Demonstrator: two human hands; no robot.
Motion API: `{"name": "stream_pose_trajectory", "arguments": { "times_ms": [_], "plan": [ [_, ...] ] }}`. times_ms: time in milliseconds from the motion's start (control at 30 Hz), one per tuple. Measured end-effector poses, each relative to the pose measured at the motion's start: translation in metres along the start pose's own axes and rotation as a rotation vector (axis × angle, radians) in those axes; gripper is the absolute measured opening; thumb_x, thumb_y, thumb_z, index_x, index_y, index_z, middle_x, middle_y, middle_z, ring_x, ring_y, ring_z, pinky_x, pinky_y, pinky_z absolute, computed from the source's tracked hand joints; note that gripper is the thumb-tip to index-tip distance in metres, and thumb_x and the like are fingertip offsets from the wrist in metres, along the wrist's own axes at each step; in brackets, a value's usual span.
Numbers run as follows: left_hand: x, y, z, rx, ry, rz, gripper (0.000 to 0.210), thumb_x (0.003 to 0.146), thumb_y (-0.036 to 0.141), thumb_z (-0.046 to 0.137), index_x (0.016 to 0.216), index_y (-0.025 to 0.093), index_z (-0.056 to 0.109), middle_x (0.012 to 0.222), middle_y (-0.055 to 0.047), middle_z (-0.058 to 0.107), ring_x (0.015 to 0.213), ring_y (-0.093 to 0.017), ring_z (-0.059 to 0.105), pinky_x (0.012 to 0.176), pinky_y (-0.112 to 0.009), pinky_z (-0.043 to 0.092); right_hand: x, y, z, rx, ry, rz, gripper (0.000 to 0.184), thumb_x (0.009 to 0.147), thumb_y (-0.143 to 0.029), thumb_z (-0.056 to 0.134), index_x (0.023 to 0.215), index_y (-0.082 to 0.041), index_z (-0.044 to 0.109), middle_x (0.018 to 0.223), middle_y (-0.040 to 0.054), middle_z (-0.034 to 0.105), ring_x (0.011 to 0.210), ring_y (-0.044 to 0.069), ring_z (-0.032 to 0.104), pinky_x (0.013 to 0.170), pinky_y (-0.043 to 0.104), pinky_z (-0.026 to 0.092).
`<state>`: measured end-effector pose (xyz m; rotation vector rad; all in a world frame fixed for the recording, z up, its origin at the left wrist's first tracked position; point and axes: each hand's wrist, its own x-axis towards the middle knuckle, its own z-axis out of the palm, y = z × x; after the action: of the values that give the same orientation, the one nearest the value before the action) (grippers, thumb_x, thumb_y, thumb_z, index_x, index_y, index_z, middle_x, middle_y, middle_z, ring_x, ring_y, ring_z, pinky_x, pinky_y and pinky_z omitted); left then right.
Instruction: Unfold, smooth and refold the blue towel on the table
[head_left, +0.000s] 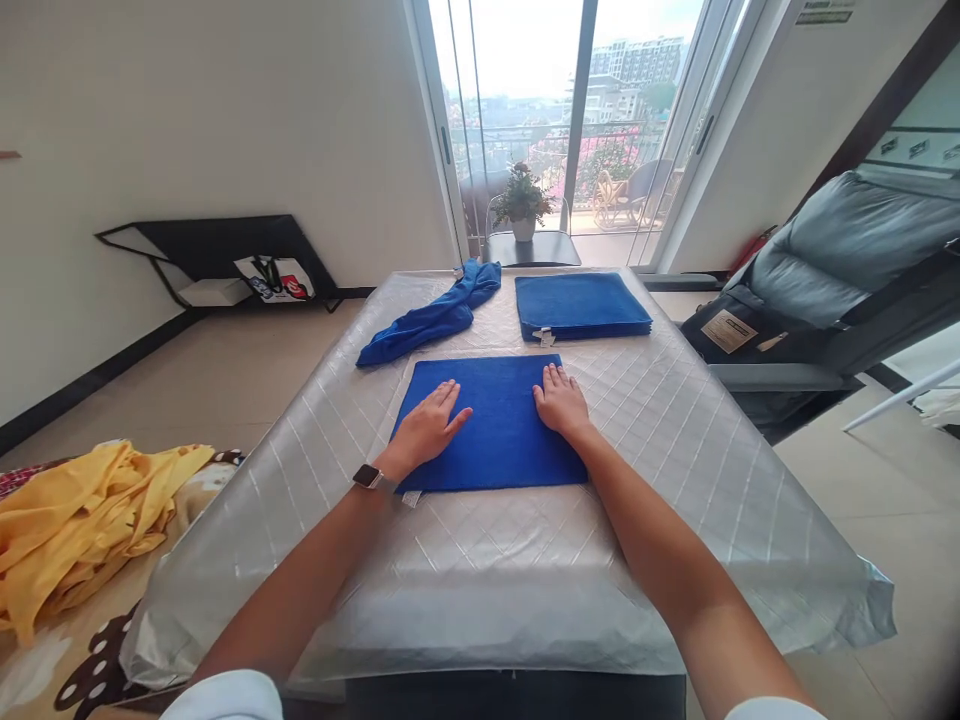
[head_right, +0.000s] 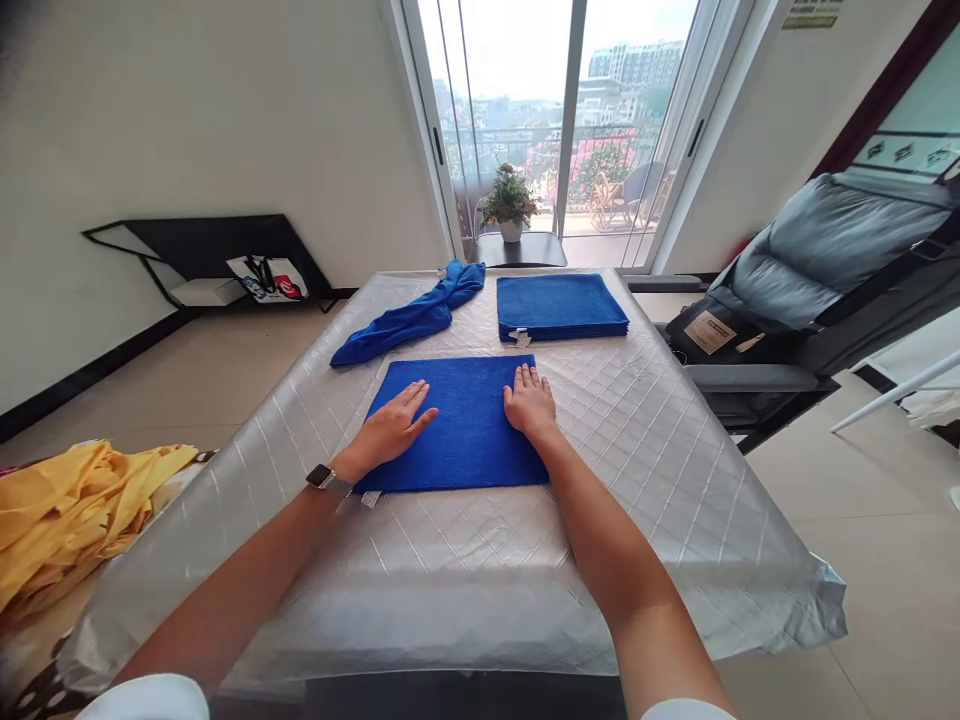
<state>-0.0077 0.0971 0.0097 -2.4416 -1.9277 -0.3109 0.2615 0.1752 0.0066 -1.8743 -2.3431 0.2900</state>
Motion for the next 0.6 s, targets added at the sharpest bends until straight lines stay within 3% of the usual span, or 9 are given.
{"name": "stream_pose_trajectory", "arguments": {
  "times_ms": [167,267,333,467,600],
  "plan": [
    [0.058,0.083,0.011,-0.056,-0.062,0.273,0.072,0.109,0.057,0.024,0.161,0.008,0.038,0.167,-0.018,0.038,0.158,-0.025,0.03,0.13,-0.041,0.025,-0.002,0.001,-0.002,-0.01,0.003,-0.018,0.065,0.11,-0.038,0.021,0.167,-0.005,0.024,0.175,0.0134,0.02,0.162,0.024,0.017,0.131,0.042,0.013],
    [0.096,0.12,0.025,-0.099,-0.106,0.263,0.071,0.111,0.053,0.019,0.163,0.007,0.032,0.169,-0.018,0.033,0.159,-0.024,0.027,0.131,-0.042,0.023,-0.005,0.003,-0.003,-0.038,-0.017,-0.047,0.065,0.108,-0.032,0.026,0.168,-0.008,0.022,0.176,0.0112,0.018,0.162,0.024,0.014,0.131,0.041,0.013],
    [0.111,0.129,0.033,-0.108,-0.133,0.208,0.069,0.111,0.049,0.013,0.163,0.008,0.032,0.17,-0.016,0.031,0.16,-0.023,0.025,0.131,-0.042,0.022,-0.005,0.004,-0.003,-0.043,-0.023,-0.047,0.066,0.107,-0.029,0.028,0.169,-0.01,0.02,0.176,0.0094,0.016,0.162,0.023,0.014,0.131,0.04,0.014],
    [0.112,0.112,0.043,-0.094,-0.133,0.117,0.07,0.111,0.051,0.01,0.164,0.012,0.033,0.171,-0.012,0.031,0.16,-0.021,0.023,0.132,-0.041,0.017,-0.002,0.002,-0.002,-0.011,-0.012,-0.024,0.064,0.108,-0.03,0.024,0.168,-0.008,0.023,0.175,0.0097,0.02,0.162,0.023,0.016,0.131,0.042,0.014],
    [0.094,0.056,0.039,-0.054,-0.113,-0.026,0.075,0.109,0.058,0.011,0.164,0.012,0.033,0.171,-0.013,0.03,0.161,-0.024,0.022,0.132,-0.043,0.015,0.0,0.0,-0.001,0.015,-0.001,-0.001,0.065,0.109,-0.036,0.021,0.166,-0.005,0.025,0.174,0.0111,0.021,0.162,0.024,0.017,0.131,0.043,0.013]
  ]
}}
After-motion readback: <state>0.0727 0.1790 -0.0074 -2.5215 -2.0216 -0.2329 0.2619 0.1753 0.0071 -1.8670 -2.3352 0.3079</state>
